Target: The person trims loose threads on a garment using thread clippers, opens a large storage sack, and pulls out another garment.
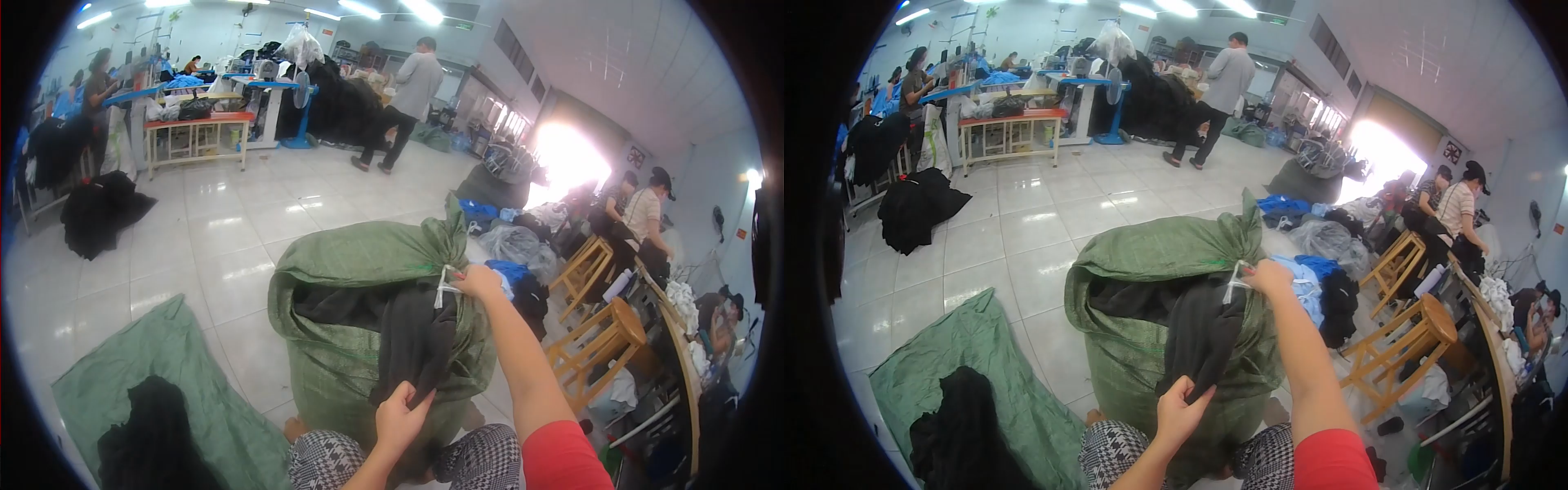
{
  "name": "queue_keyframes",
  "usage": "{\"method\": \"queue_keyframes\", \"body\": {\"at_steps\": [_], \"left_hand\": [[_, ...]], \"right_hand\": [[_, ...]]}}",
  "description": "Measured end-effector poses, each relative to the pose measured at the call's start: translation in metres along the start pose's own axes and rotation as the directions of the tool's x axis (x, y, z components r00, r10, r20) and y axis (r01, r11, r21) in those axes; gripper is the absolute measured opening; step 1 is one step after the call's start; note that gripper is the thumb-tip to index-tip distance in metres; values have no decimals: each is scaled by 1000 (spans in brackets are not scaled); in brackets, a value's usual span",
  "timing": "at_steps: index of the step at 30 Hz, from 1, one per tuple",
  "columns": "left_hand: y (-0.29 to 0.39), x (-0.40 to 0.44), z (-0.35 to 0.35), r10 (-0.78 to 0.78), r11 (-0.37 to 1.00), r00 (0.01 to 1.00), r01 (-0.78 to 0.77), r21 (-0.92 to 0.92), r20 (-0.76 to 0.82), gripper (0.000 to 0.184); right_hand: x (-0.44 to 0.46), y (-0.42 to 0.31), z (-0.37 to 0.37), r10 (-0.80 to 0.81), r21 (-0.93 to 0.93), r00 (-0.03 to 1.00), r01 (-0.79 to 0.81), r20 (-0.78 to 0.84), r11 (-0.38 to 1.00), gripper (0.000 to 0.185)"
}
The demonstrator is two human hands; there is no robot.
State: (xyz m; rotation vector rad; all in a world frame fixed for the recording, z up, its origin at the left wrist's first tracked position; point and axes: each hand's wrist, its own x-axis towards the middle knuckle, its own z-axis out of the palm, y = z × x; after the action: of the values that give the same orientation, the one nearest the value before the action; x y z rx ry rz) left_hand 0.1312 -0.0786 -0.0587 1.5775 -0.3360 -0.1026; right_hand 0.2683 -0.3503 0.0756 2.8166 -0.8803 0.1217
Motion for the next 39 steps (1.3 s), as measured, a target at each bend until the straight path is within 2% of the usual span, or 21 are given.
{"method": "queue_keyframes", "body": {"at_steps": [2, 5, 6, 10, 12, 14, 16, 17, 19, 20, 23, 26, 27, 29, 30, 32, 33, 34, 36, 37, 39], "left_hand": [[0, -2, -1, -13, 1000, 1000, 13, -17, 17, 38], [12, -2, -7, -48, 995, 998, 50, -83, 30, 38], [10, -2, -8, -53, 995, 998, 55, -82, 25, 38], [12, 1, -10, -44, 999, 998, 45, -9, 46, 38], [10, -1, -10, -60, 998, 997, 59, 26, 51, 38], [5, 0, -9, -10, 999, 998, 8, 31, 57, 38], [9, 0, -11, -19, 1000, 998, 19, 8, 62, 38], [11, 0, -11, -14, 1000, 998, 15, -11, 68, 38], [12, 2, -10, -5, 1000, 998, 4, 6, 64, 37], [11, 1, -11, 10, 1000, 998, -12, 27, 60, 37], [13, -2, -12, -54, 999, 994, 54, 4, 93, 36], [12, -2, -10, -65, 997, 993, 68, -28, 102, 36], [11, -1, -8, -63, 997, 993, 67, -35, 104, 36], [12, 0, -6, -57, 997, 993, 62, -41, 106, 36], [12, 0, -5, -56, 997, 994, 61, -46, 99, 35], [12, 2, -3, -57, 997, 994, 62, -49, 91, 35], [10, 2, -1, -53, 998, 994, 57, -39, 93, 35], [9, 1, -1, -51, 998, 994, 54, -26, 95, 35], [6, 2, 2, -32, 999, 996, 34, -28, 79, 36], [4, 3, 2, -13, 999, 998, 15, -38, 64, 36], [5, 4, 0, -29, 998, 997, 32, -47, 69, 36]], "right_hand": [[-12, 15, -13, -196, 28, 980, 197, -20, 980, 44], [-17, 40, -26, -291, -135, 950, 275, -112, 952, 33], [2, 59, -14, -304, -290, 944, 257, -128, 922, 23], [50, 74, -11, -317, -372, 865, 167, -390, 913, 19], [49, 46, -16, -392, -389, 405, 92, -826, 916, 19], [28, 2, -44, -111, -48, 787, 103, -607, 994, 21], [32, -13, -34, -462, -23, 746, 516, -479, 856, 24], [28, -17, -30, -738, -216, 575, 717, -352, 662, 28], [16, -28, -8, -843, -434, 538, 751, -35, 497, 32], [19, -29, 7, -770, -443, 628, 726, 114, 526, 28], [32, -42, 8, -777, -519, 629, 671, 19, 530, 12], [46, -49, 0, -570, -293, 815, 521, -109, 801, 12], [46, -53, -9, -570, -294, 815, 522, -104, 801, 12], [48, -58, -21, -532, -243, 794, 476, -294, 845, 14], [56, -57, -12, -588, -302, 733, 507, -343, 808, 12], [72, -66, -3, -897, -485, 434, 768, -87, 419, 15], [75, -73, 7, -873, -596, 480, 728, 89, 339, 16], [78, -69, 9, -873, -591, 479, 731, 89, 341, 16], [87, -62, 5, -631, -745, 773, 457, 63, 486, 22], [98, -47, 5, -546, -740, 838, 370, 6, 561, 28], [76, -12, -13, -568, -588, 817, 413, -100, 696, 22]]}}
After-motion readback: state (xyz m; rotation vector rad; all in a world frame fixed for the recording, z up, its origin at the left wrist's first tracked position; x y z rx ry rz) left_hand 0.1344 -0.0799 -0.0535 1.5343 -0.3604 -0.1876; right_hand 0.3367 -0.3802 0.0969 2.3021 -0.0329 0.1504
